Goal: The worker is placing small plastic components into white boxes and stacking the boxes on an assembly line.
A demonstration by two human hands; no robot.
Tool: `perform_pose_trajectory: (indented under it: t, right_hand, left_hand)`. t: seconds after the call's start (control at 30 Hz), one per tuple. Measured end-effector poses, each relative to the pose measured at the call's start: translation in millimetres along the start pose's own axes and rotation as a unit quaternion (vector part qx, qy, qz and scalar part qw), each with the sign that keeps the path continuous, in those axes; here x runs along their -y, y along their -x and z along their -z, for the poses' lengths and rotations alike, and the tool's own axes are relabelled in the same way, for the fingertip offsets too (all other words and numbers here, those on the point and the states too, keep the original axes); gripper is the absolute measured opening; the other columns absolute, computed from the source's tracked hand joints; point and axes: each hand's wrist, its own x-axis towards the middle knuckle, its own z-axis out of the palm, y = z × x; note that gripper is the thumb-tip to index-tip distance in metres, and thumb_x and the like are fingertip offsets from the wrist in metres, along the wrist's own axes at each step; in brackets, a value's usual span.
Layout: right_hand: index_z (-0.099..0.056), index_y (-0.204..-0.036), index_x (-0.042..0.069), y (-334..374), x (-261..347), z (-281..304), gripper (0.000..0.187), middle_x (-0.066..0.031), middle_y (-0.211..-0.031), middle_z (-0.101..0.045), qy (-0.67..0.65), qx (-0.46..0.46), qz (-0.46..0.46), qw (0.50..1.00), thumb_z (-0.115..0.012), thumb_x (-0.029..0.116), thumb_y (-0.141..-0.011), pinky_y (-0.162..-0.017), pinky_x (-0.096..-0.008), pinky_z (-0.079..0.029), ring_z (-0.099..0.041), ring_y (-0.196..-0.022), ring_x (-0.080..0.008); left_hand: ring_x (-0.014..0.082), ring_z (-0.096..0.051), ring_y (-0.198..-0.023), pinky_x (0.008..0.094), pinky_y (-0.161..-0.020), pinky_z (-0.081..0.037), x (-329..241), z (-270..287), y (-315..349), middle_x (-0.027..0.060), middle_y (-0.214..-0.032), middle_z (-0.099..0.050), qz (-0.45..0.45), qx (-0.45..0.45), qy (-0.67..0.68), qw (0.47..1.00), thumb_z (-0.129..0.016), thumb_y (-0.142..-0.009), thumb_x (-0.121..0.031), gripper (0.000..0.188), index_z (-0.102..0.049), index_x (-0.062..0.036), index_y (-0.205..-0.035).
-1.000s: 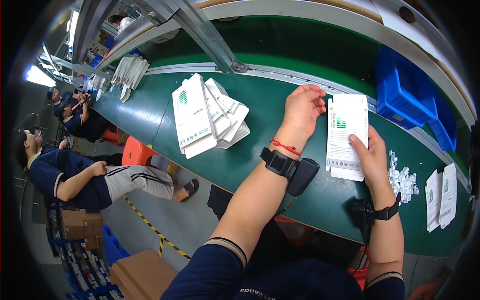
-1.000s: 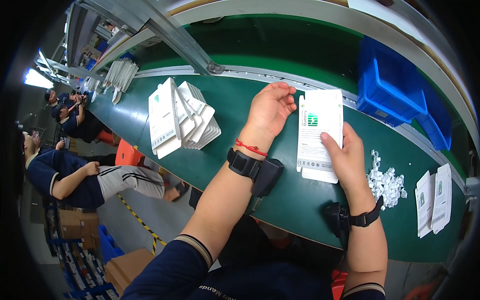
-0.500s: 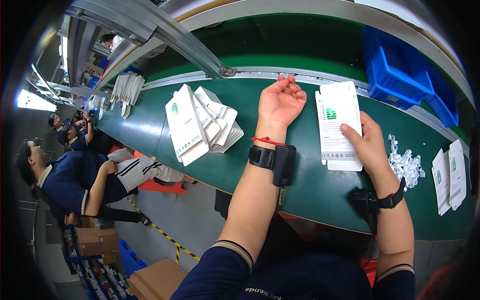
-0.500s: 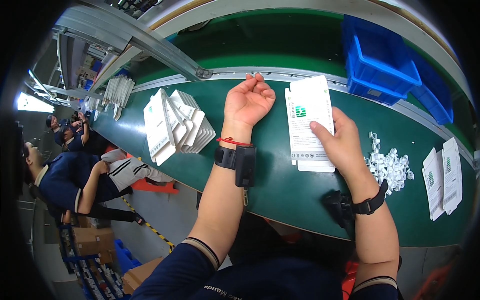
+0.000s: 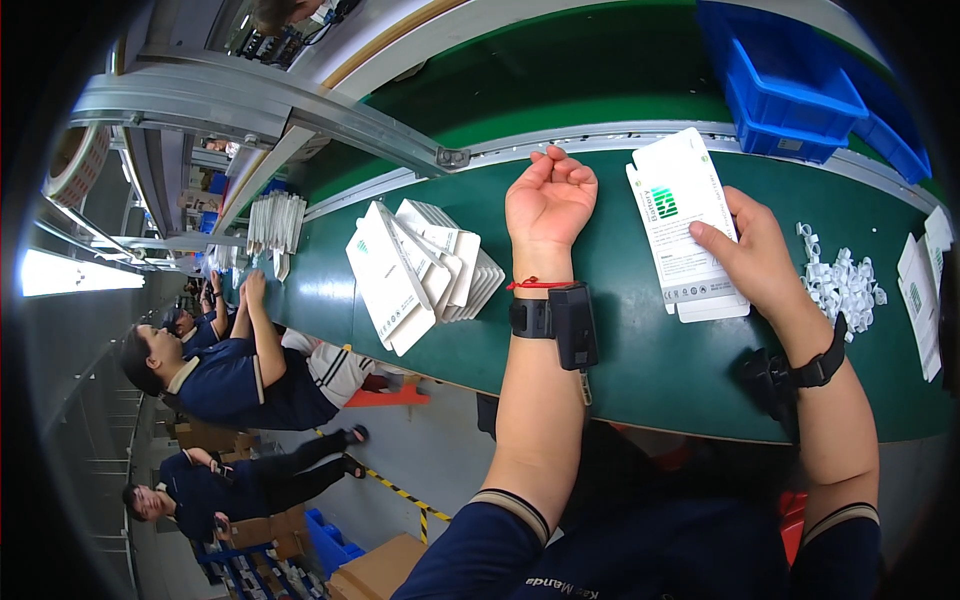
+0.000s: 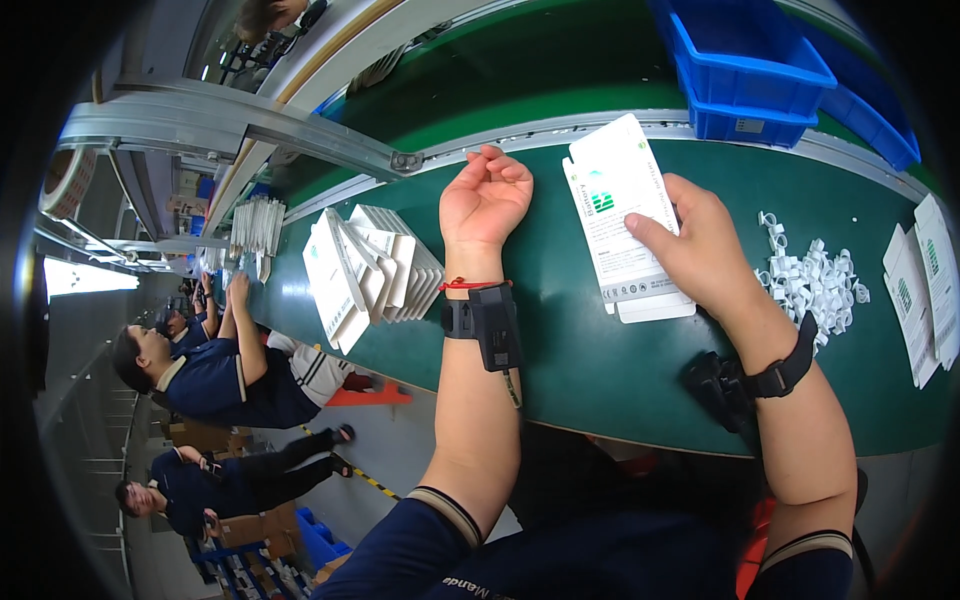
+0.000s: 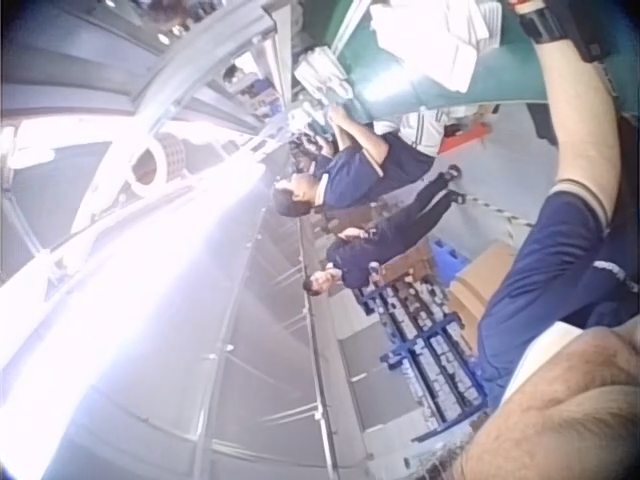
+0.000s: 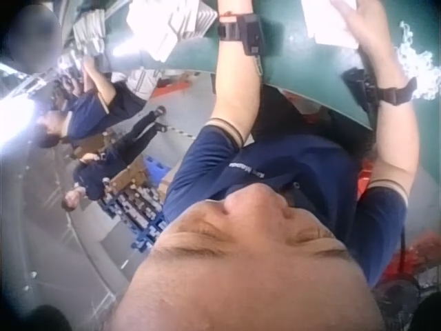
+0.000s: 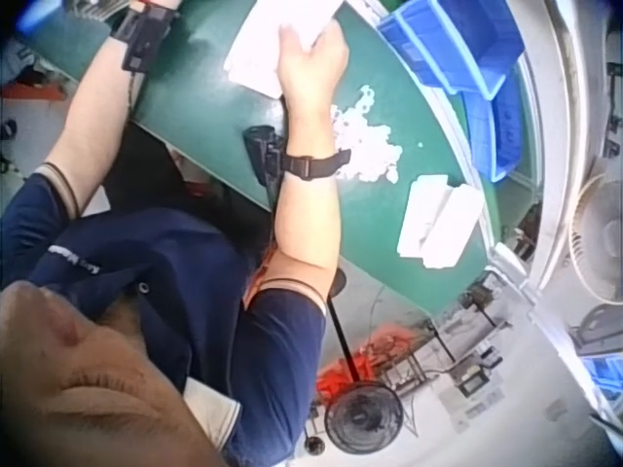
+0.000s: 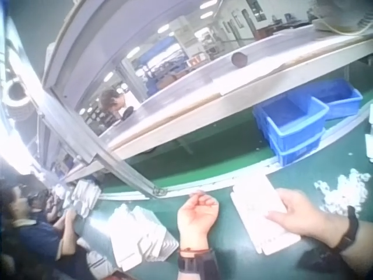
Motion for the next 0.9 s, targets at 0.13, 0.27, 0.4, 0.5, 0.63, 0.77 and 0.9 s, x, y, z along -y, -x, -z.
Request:
perform_pose_trajectory:
  t: [0.13,0.27,0.4,0.5,0.63,0.77,0.9]
  right_hand:
    - [-0.055,-0.098,-0.005,0,-1,-3,0.022,-0.0107,-0.089,-0.062,-0.008,0.002,-0.008,1.0,-0.058,0.006,-0.079,-0.072,-0.026,-0.044,-0.057,-0.08,-0.0129]
    - [-0.055,-0.098,-0.005,1,-1,-2,0.022,-0.0105,-0.089,-0.062,-0.012,-0.001,-0.01,1.0,-0.058,0.006,-0.079,-0.073,-0.0257,-0.044,-0.057,-0.08,-0.0128]
    - [-0.055,-0.099,-0.005,1,-1,-3,0.022,-0.0103,-0.09,-0.062,-0.027,0.002,-0.014,1.0,-0.058,0.005,-0.08,-0.073,-0.0255,-0.044,-0.057,-0.08,-0.0129]
    - [-0.054,-0.099,-0.005,1,-3,1,0.022,-0.0103,-0.09,-0.062,-0.026,0.004,-0.013,1.0,-0.057,0.004,-0.08,-0.073,-0.0255,-0.044,-0.057,-0.08,-0.0129]
    - [-0.054,-0.1,-0.005,4,0,3,0.023,-0.0097,-0.091,-0.062,-0.057,0.0,-0.026,0.998,-0.058,0.004,-0.079,-0.072,-0.0253,-0.045,-0.057,-0.08,-0.0124]
    - [-0.055,-0.1,-0.005,-1,-2,3,0.024,-0.0077,-0.089,-0.061,-0.042,-0.008,-0.037,0.998,-0.059,0.006,-0.079,-0.07,-0.0251,-0.046,-0.056,-0.079,-0.0113]
    - [-0.053,-0.103,-0.007,-7,5,5,0.025,-0.0117,-0.095,-0.061,-0.252,-0.007,-0.076,0.965,-0.057,0.003,-0.08,-0.072,-0.0265,-0.048,-0.06,-0.081,-0.0153]
  left_hand:
    - [0.0162,-0.046,-0.068,0.031,-0.064,-0.037,-4,0,0,0.0048,-0.081,-0.055,0.006,0.012,0.005,1.0,-0.037,-0.088,-0.008,0.014,-0.048,-0.0098,-0.08]
    - [0.0163,-0.046,-0.068,0.031,-0.064,-0.037,-2,1,0,0.0046,-0.081,-0.055,0.011,0.014,0.009,1.0,-0.037,-0.088,-0.008,0.014,-0.048,-0.01,-0.08]
    - [0.0163,-0.046,-0.068,0.031,-0.064,-0.037,-2,2,1,0.0045,-0.081,-0.055,0.007,0.014,0.009,1.0,-0.036,-0.089,-0.008,0.014,-0.048,-0.0102,-0.081]
    - [0.0163,-0.046,-0.068,0.0311,-0.064,-0.037,1,1,1,0.0044,-0.081,-0.055,0.006,0.013,0.01,1.0,-0.036,-0.089,-0.008,0.014,-0.047,-0.0104,-0.081]
    - [0.0165,-0.046,-0.067,0.0305,-0.063,-0.037,2,3,-1,0.005,-0.08,-0.053,0.01,0.015,0.007,1.0,-0.038,-0.088,-0.008,0.011,-0.047,-0.0095,-0.082]
    - [0.0165,-0.045,-0.063,0.0306,-0.06,-0.036,-7,10,-7,0.0073,-0.076,-0.055,0.029,0.018,0.005,0.999,-0.047,-0.083,-0.006,0.006,-0.05,-0.0095,-0.079]
    - [0.0162,-0.044,-0.065,0.0305,-0.06,-0.034,-11,1,-1,0.0062,-0.078,-0.053,0.008,0.012,-0.025,1.0,-0.043,-0.085,-0.004,0.008,-0.047,-0.0104,-0.083]
